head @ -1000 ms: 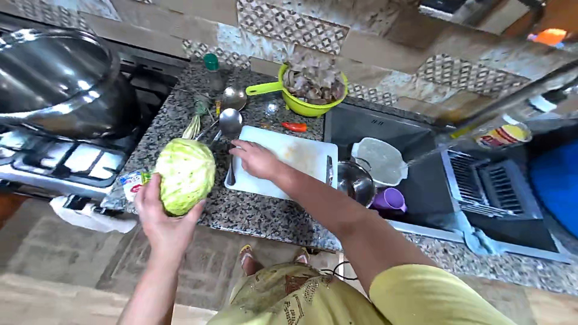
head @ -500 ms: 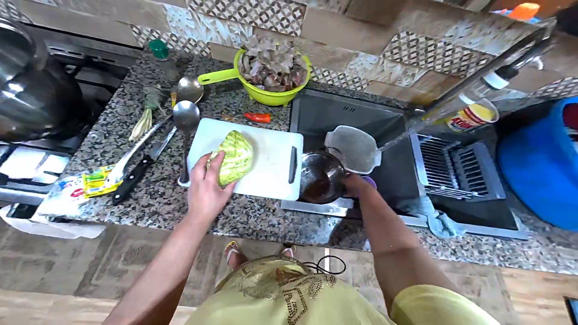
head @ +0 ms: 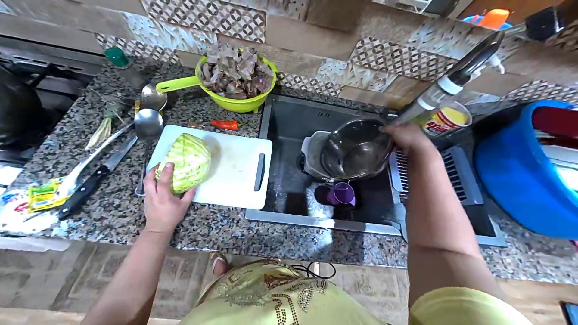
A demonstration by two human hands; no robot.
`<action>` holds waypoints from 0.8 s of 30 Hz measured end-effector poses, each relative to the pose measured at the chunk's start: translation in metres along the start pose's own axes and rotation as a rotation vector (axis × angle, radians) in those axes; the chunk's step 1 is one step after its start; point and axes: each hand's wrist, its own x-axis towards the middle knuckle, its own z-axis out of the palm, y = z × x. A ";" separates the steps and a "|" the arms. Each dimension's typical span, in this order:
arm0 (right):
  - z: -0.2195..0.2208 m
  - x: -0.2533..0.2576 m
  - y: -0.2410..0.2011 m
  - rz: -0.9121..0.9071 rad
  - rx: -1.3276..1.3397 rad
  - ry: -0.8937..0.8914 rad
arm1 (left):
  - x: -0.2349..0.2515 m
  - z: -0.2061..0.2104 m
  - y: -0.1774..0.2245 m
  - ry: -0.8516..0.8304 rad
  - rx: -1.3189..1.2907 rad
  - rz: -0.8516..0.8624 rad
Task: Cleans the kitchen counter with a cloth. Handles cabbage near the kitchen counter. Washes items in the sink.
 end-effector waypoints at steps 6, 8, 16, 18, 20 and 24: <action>-0.006 0.010 -0.006 -0.115 -0.317 0.027 | -0.001 0.001 0.000 0.012 0.041 -0.013; -0.004 0.004 -0.008 -0.180 -0.394 0.033 | 0.000 0.000 0.002 -0.005 0.039 -0.039; 0.011 -0.028 0.020 -0.459 -0.720 0.138 | 0.001 -0.002 0.005 -0.037 0.046 -0.092; 0.013 -0.035 0.031 -0.542 -0.739 0.183 | 0.001 -0.002 0.006 -0.044 0.047 -0.104; 0.016 -0.043 0.043 -0.733 -0.742 0.274 | 0.002 -0.002 0.006 -0.049 0.048 -0.105; 0.018 -0.045 0.059 -1.191 -0.739 0.475 | 0.001 -0.001 0.003 -0.062 0.041 -0.096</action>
